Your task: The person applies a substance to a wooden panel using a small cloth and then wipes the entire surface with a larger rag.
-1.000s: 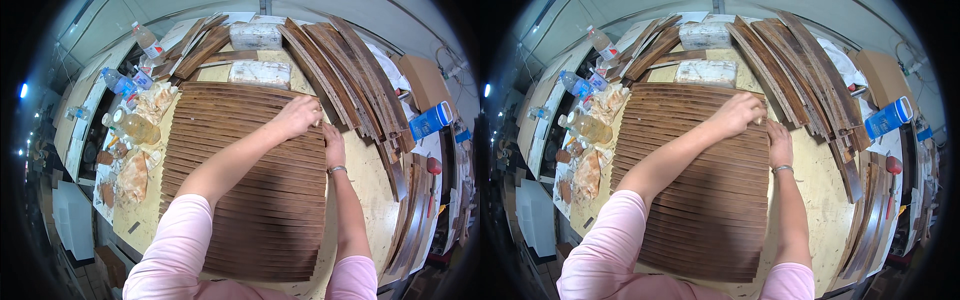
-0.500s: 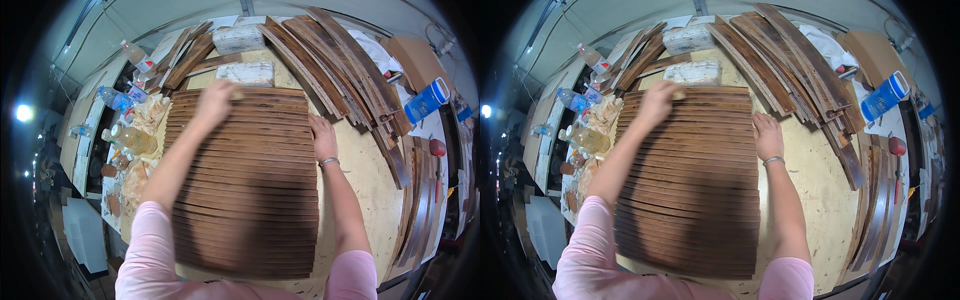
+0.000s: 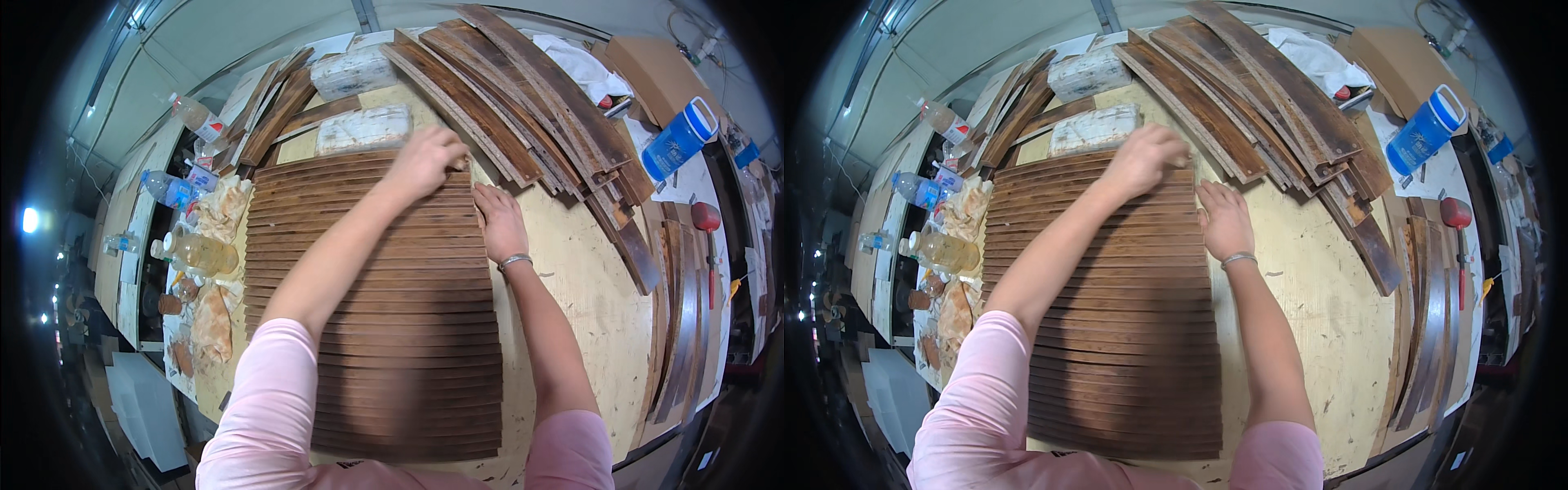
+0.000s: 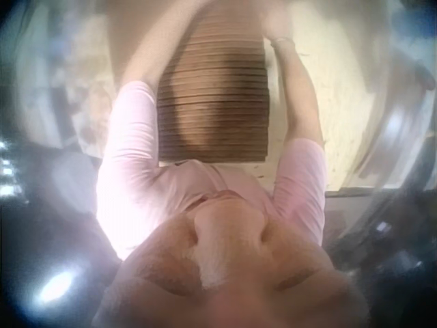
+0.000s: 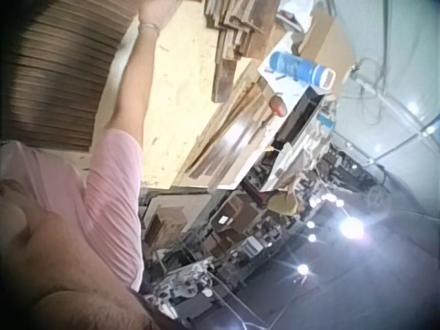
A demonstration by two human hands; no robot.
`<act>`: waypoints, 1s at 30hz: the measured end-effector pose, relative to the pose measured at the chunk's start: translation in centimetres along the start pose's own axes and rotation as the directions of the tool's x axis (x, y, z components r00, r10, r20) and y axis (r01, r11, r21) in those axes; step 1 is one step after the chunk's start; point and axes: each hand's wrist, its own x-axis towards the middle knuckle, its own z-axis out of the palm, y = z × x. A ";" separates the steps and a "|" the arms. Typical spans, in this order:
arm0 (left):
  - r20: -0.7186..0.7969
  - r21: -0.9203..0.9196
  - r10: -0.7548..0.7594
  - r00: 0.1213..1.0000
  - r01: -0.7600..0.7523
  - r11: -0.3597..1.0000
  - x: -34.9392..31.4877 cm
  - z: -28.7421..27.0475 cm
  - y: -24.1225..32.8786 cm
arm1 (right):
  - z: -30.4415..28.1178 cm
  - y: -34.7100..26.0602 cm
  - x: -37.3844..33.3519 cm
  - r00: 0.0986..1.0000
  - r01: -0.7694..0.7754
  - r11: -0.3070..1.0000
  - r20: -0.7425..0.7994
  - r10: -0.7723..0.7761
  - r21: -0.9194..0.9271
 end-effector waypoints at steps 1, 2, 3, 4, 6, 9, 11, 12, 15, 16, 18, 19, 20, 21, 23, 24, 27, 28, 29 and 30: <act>0.077 0.017 -0.026 0.997 0.024 1.000 0.6 1.1 0.4 | 0.0 0.2 -0.1 1.000 -0.003 1.000 0.003 0.003 -0.006; 0.051 0.113 -0.082 0.995 0.075 0.991 1.0 1.5 0.2 | 0.0 0.5 -0.1 1.000 -0.005 1.000 0.006 0.005 -0.011; 0.021 0.207 -0.137 0.990 0.129 0.970 1.3 1.6 -0.4 | 0.0 0.8 0.0 1.000 -0.004 1.000 0.009 0.004 -0.014; 0.000 0.303 -0.194 0.981 0.185 0.935 1.2 1.5 -0.9 | 0.0 0.7 -0.1 1.000 -0.002 1.000 0.012 0.002 -0.022; -0.051 0.213 -0.209 0.976 0.216 0.953 0.6 1.6 -1.3 | -0.1 0.6 0.0 1.000 0.004 0.999 0.018 -0.004 -0.035; -0.075 0.135 -0.102 0.992 0.111 0.985 0.5 1.8 -0.5 | 0.3 0.9 -0.2 1.000 -0.004 1.000 0.003 0.004 -0.030; -0.077 0.143 -0.173 0.982 0.183 0.973 0.4 1.8 -0.2 | 0.2 0.9 0.0 1.000 0.006 0.999 0.000 -0.006 -0.035; -0.079 0.147 -0.210 0.974 0.220 0.964 0.4 1.6 -0.2 | 0.2 0.8 0.1 1.000 0.013 0.999 0.001 -0.013 -0.036; 0.018 0.087 -0.181 0.983 0.178 0.980 -1.2 -0.3 -0.4 | 0.1 0.6 -0.2 1.000 -0.009 1.000 0.012 0.009 -0.005; 0.081 0.082 -0.167 0.983 0.160 0.984 -2.1 -1.2 -0.5 | -0.1 0.5 -0.1 1.000 -0.020 1.000 0.011 0.020 0.012; 0.058 0.082 -0.270 0.961 0.265 0.961 -5.3 -3.3 -2.0 | -0.2 0.7 -0.1 1.000 -0.025 1.000 0.003 0.025 0.006; 0.075 0.157 -0.330 0.941 0.316 0.936 -7.5 -5.2 -3.5 | -0.1 0.7 -0.1 1.000 -0.018 1.000 -0.003 0.018 0.000; 0.051 0.203 -0.384 0.922 0.367 0.908 -10.2 -6.9 -5.7 | 0.2 0.6 -0.1 1.000 -0.009 1.000 -0.004 0.009 -0.002; 0.001 0.284 -0.430 0.903 0.412 0.866 -12.4 -8.8 -7.0 | 0.2 0.6 -0.1 1.000 -0.008 1.000 -0.003 0.008 -0.009; -0.036 0.511 -0.628 0.777 0.554 0.657 -14.3 -11.6 -7.4 | 0.3 0.7 -0.1 1.000 -0.012 1.000 0.003 0.012 -0.019; -0.099 0.488 -0.607 0.789 0.570 0.661 -14.0 -11.6 -6.9 | 0.4 0.8 -0.1 1.000 -0.014 1.000 -0.001 0.014 -0.019; -0.078 0.252 -0.374 0.924 0.381 0.890 -9.4 -7.0 -3.3 | 0.1 0.6 -0.2 1.000 -0.020 1.000 0.006 0.020 -0.019; -0.074 0.144 -0.252 0.965 0.260 0.955 -6.9 -4.9 -1.0 | 0.1 0.8 -0.2 1.000 -0.017 1.000 0.011 0.017 -0.021; -0.060 0.055 -0.169 0.984 0.173 0.983 -4.6 -3.1 1.3 | 0.1 0.7 -0.2 1.000 -0.010 1.000 0.015 0.011 -0.020; -0.053 -0.033 -0.086 0.995 0.084 0.996 -2.9 -1.5 3.3 | 0.2 0.6 -0.1 1.000 -0.002 1.000 0.020 0.003 -0.015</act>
